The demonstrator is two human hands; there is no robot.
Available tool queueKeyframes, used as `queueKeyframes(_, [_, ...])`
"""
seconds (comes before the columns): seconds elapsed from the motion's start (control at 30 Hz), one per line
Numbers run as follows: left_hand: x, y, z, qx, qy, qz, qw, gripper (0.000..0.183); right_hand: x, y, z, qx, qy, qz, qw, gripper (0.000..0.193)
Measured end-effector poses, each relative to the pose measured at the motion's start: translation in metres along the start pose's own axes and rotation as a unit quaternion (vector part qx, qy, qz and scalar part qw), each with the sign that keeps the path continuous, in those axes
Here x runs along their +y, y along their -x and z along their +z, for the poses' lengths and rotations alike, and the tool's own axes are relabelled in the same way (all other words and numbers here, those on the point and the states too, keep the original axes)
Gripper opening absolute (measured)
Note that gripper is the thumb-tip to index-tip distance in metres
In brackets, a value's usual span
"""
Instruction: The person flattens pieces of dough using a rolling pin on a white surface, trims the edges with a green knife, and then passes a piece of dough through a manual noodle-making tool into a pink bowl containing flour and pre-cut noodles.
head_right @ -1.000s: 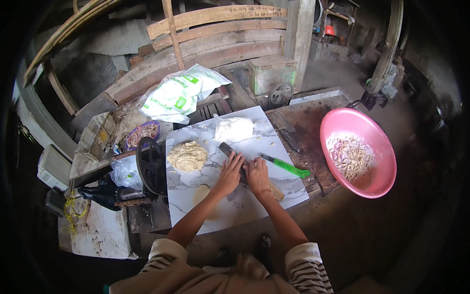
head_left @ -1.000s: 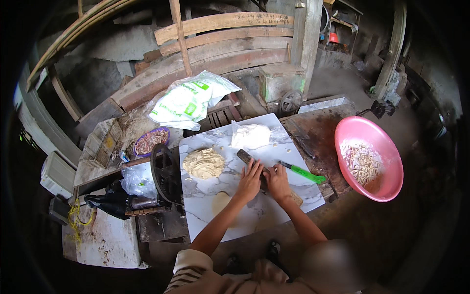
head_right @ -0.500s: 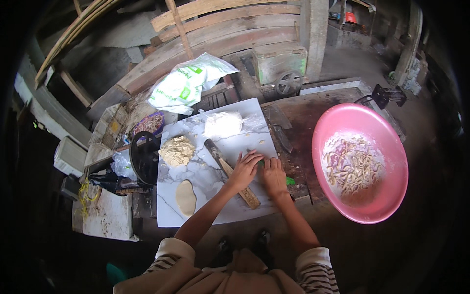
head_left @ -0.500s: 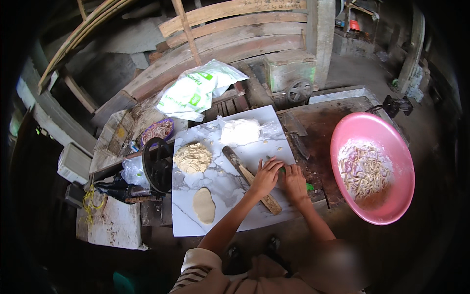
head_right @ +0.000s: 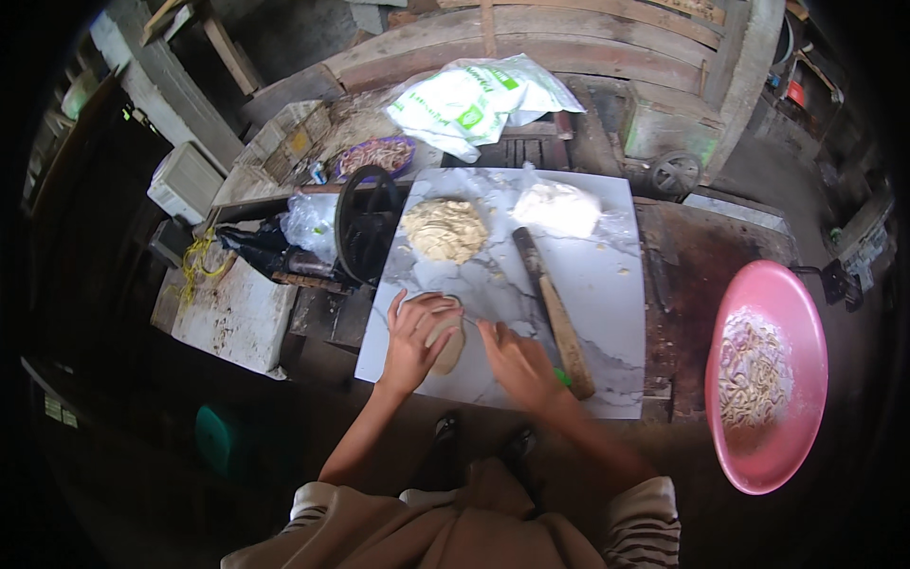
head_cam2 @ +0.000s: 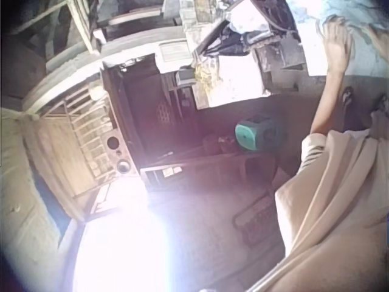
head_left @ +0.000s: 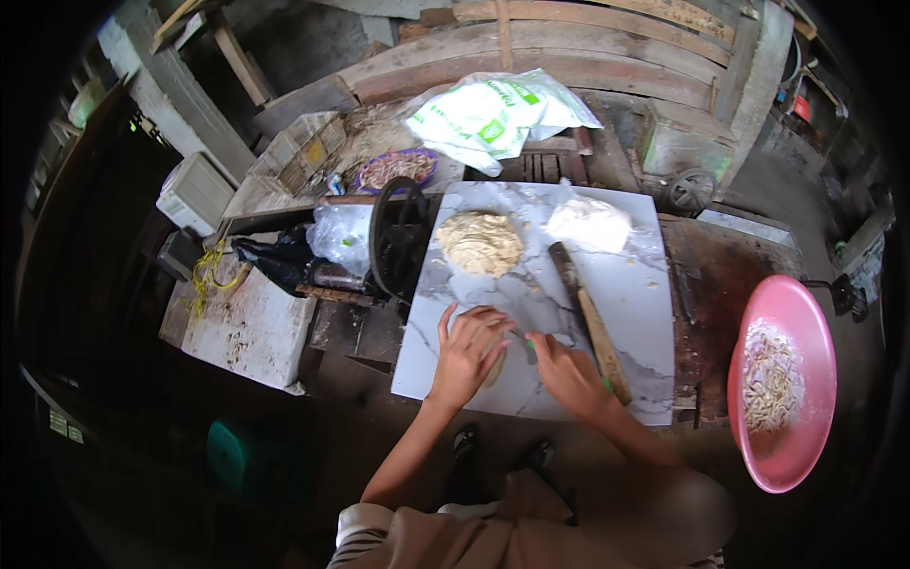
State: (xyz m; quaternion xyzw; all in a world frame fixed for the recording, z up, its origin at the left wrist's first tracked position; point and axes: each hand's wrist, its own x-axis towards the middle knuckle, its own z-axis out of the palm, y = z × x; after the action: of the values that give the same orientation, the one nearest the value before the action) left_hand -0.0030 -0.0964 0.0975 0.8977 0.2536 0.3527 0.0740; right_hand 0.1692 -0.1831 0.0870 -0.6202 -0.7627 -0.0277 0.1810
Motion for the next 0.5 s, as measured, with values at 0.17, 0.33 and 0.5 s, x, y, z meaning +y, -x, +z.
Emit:
queueKeyframes(0.17, [-0.067, 0.055, -0.005, -0.001, 0.064, -0.139, 0.988, 0.028, -0.001, -0.05, 0.02, -0.103, 0.028, -0.046, 0.993, 0.025])
queueKeyframes(0.33, [-0.096, 0.083, 0.009, -0.068, 0.092, -0.122, 0.986, 0.032, 0.003, -0.072, 0.043, -0.122, 0.078, -0.045, 0.988, 0.018])
queueKeyframes(0.5, [-0.1, 0.079, 0.014, -0.128, 0.058, -0.086, 0.986, 0.045, 0.005, -0.078, 0.061, -0.095, 0.116, -0.087, 0.985, 0.016])
